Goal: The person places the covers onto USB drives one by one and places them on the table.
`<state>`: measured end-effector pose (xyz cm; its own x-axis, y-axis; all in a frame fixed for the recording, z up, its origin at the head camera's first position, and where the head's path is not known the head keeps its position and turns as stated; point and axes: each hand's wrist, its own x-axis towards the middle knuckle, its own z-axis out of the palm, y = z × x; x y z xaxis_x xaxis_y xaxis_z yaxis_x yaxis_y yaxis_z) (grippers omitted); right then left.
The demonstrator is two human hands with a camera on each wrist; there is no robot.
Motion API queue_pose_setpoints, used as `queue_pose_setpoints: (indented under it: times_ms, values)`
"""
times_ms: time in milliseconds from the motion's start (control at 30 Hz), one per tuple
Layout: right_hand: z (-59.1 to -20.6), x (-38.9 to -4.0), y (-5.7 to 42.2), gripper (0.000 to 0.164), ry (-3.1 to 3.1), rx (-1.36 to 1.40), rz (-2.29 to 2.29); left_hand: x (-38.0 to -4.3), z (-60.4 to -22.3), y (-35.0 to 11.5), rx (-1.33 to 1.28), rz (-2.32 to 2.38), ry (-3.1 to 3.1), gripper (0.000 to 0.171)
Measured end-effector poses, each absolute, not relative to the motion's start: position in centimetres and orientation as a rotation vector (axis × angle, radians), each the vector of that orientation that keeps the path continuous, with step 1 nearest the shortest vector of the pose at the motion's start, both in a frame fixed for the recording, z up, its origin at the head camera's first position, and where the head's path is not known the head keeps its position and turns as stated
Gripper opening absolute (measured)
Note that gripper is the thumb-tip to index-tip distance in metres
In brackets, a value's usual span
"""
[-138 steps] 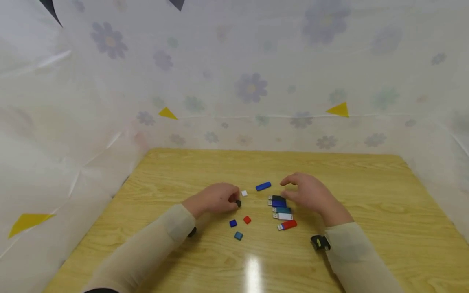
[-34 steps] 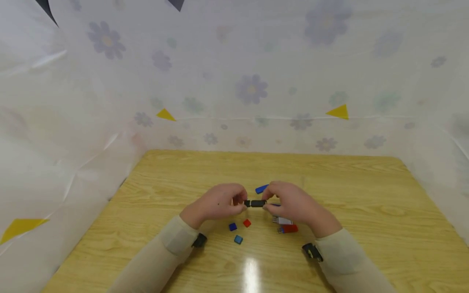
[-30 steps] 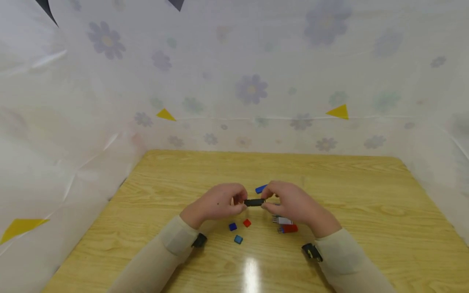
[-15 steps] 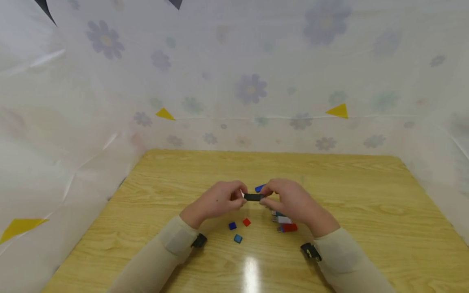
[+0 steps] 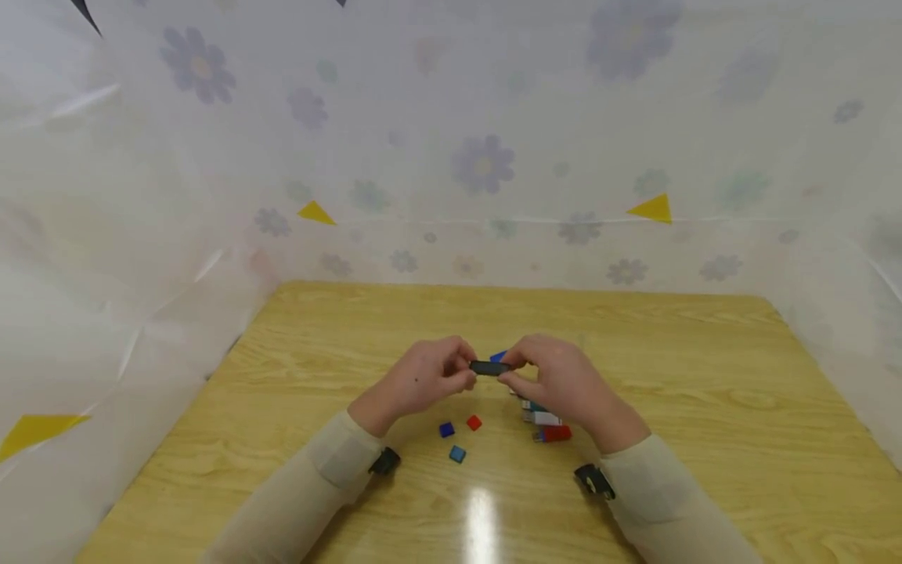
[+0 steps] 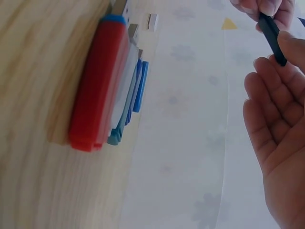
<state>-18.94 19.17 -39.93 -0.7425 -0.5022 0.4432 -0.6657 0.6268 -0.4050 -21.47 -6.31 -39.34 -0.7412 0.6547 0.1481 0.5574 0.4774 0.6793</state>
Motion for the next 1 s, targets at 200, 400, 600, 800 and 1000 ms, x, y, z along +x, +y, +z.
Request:
queue_pose_setpoints:
  times_ms: [200, 400, 600, 800, 1000]
  values:
    - [-39.9, -19.1, 19.2, 0.014, -2.554, 0.926, 0.769, -21.5, -39.2, -6.3, 1.091, 1.097, 2.615, 0.016]
    - [-40.0, -19.3, 19.3, 0.016, -2.579, 0.894, 0.714, -21.5, -39.2, -6.3, 1.063, 1.018, 2.699, 0.016]
    - [-40.2, -19.6, 19.3, 0.018, -2.509, 0.934, 0.659, -21.4, -39.2, -6.5, 1.026, 1.005, 2.695, 0.015]
    - [-40.3, -19.9, 19.6, 0.017, -2.473, 0.944, 0.614, -21.6, -39.5, -6.5, 1.025, 0.981, 2.695, 0.023]
    - [-40.5, -20.9, 21.0, 0.015, -2.638, 0.806, 0.665, -22.0, -39.5, -6.6, 0.986, 0.974, 2.757, 0.025]
